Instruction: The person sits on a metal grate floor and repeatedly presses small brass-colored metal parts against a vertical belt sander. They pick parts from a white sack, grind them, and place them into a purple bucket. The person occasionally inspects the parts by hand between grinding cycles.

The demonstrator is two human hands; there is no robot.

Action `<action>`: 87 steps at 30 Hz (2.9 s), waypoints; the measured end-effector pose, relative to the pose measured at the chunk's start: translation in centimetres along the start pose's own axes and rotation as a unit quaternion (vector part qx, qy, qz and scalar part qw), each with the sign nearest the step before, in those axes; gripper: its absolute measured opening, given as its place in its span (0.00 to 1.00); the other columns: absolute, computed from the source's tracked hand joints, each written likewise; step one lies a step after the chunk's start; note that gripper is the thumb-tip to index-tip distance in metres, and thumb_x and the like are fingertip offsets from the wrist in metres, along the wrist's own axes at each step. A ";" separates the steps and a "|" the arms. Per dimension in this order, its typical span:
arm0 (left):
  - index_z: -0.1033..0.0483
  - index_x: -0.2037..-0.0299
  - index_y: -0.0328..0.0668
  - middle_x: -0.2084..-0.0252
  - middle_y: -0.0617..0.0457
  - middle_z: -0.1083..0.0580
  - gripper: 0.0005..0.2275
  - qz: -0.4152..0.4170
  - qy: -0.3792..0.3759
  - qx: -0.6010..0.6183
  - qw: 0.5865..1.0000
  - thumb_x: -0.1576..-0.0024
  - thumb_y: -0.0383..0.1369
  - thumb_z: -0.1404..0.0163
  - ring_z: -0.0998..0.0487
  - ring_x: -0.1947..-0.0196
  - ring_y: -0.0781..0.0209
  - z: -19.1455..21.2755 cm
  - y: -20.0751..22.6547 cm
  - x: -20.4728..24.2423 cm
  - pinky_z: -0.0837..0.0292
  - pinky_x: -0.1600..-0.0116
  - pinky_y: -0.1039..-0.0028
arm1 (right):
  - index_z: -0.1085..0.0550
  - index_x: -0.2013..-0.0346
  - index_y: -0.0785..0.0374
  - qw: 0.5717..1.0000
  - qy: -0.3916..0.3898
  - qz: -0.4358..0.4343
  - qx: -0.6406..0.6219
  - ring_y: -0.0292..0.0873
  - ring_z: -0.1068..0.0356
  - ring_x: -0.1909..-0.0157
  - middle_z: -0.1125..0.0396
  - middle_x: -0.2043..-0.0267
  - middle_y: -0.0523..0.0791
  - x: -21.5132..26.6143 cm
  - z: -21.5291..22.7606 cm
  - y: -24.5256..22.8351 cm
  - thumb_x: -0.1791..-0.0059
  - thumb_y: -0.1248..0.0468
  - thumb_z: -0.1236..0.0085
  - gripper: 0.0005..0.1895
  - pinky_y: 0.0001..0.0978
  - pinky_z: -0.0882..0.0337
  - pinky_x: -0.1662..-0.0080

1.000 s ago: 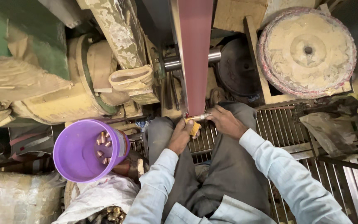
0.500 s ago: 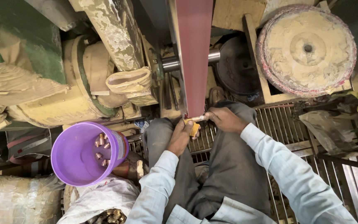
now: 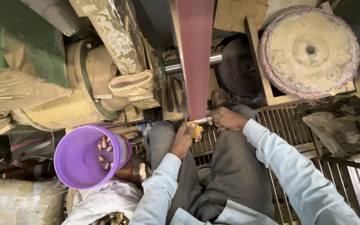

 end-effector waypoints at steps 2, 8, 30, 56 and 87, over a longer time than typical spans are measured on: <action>0.32 0.47 0.34 0.63 0.49 0.26 0.11 0.004 0.001 0.015 1.000 0.30 0.33 0.63 0.28 0.71 0.65 0.1 -0.4 0.0 0.31 0.68 0.74 | 0.26 0.58 0.61 0.999 0.020 -0.046 -0.005 0.31 0.51 0.81 0.42 0.74 0.38 0.1 0.4 0.5 0.46 0.64 0.57 0.11 0.27 0.48 0.78; 0.32 0.47 0.33 0.62 0.48 0.26 0.12 -0.010 -0.006 0.011 1.000 0.30 0.35 0.62 0.28 0.72 0.65 -0.3 0.3 0.1 0.31 0.68 0.75 | 0.32 0.67 0.64 0.979 -0.056 -0.154 -0.124 0.29 0.55 0.84 0.50 0.80 0.36 -1.2 0.6 2.7 0.42 0.53 0.55 0.18 0.25 0.54 0.81; 0.31 0.43 0.32 0.60 0.49 0.24 0.13 -0.029 -0.046 0.022 0.998 0.31 0.34 0.60 0.24 0.68 0.63 -0.5 1.2 1.3 0.27 0.63 0.73 | 0.27 0.48 0.65 0.782 0.242 0.390 0.422 0.53 0.30 0.55 0.33 0.55 0.49 8.9 -4.9 -7.7 0.47 0.67 0.45 0.12 0.41 0.29 0.54; 0.32 0.40 0.40 0.60 0.52 0.25 0.16 -0.040 -0.057 -0.030 0.997 0.34 0.38 0.56 0.25 0.68 0.67 -1.5 5.7 7.6 0.30 0.65 0.76 | 0.27 0.65 0.63 0.997 0.033 -0.003 0.064 0.31 0.48 0.83 0.47 0.83 0.35 6.9 -3.7 0.6 0.44 0.46 0.56 0.22 0.25 0.46 0.78; 0.37 0.34 0.42 0.48 0.53 0.25 0.21 -0.025 -0.038 -0.181 0.982 0.36 0.38 0.55 0.24 0.50 0.64 0.4 2.5 9.2 0.30 0.44 0.73 | 0.28 0.47 0.63 0.826 0.234 0.342 0.381 0.54 0.28 0.55 0.31 0.55 0.51 14.3 -9.8 -5.9 0.47 0.63 0.45 0.14 0.41 0.29 0.55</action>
Point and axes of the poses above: each hand's wrist, its own x-axis away from the middle knuckle, its own z-axis out of the back of the hand, y = z × x, the point moved 9 cm from there along -x, towards the middle knuckle
